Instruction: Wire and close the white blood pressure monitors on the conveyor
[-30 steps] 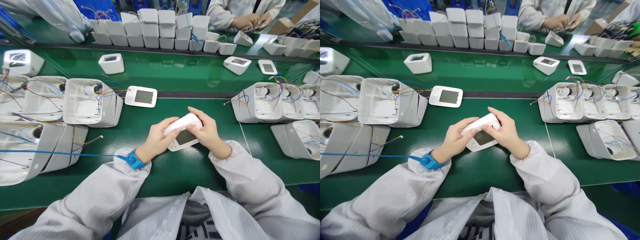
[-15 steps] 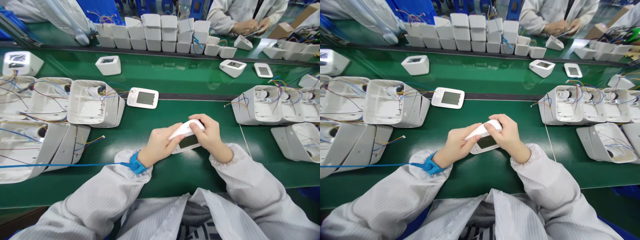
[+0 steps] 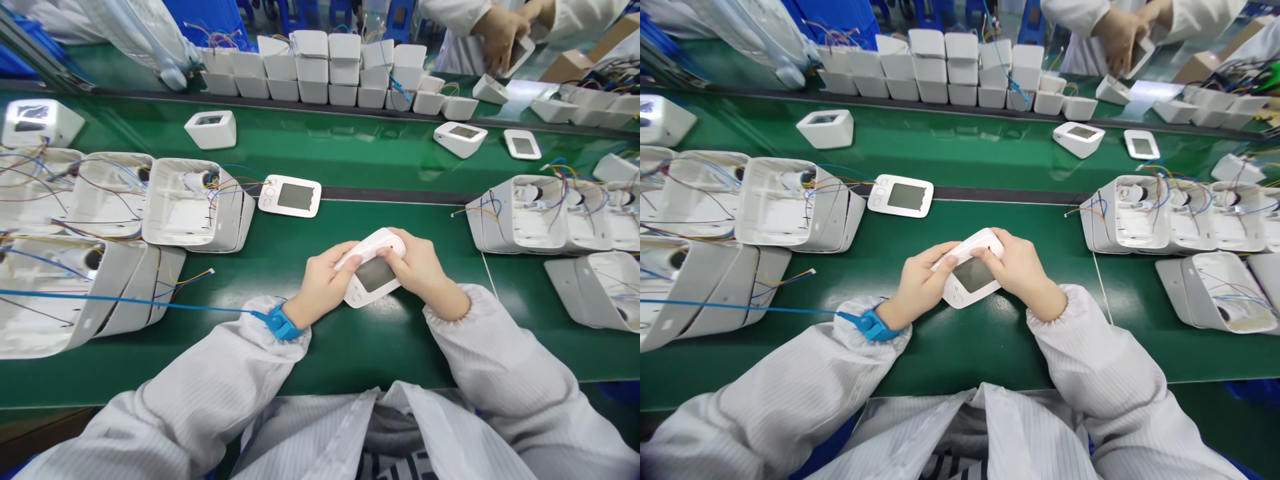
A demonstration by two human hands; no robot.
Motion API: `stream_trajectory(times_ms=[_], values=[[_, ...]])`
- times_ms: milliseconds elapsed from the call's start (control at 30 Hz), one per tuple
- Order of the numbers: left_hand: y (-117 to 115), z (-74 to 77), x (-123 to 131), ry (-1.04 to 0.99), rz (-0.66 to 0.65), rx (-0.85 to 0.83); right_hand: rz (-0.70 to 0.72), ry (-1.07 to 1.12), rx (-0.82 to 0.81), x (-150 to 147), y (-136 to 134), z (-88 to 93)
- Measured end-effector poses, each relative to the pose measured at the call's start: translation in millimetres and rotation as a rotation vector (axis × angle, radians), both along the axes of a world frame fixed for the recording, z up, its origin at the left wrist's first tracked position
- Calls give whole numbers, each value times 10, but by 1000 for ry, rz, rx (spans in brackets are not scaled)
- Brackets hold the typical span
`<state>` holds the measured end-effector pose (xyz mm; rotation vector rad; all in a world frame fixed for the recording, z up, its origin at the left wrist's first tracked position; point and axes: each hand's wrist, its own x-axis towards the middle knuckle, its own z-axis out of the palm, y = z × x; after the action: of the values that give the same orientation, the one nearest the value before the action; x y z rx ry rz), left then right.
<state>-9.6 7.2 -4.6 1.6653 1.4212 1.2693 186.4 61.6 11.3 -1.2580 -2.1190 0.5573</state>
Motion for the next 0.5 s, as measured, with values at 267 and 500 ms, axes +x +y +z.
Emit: stream_trajectory(times_ms=[267, 500], values=[[63, -25, -63, -167, 84, 36, 53, 418, -238, -1, 62, -128], [201, -169, -74, -326, -6, 87, 46, 337, -61, -15, 9, -49]])
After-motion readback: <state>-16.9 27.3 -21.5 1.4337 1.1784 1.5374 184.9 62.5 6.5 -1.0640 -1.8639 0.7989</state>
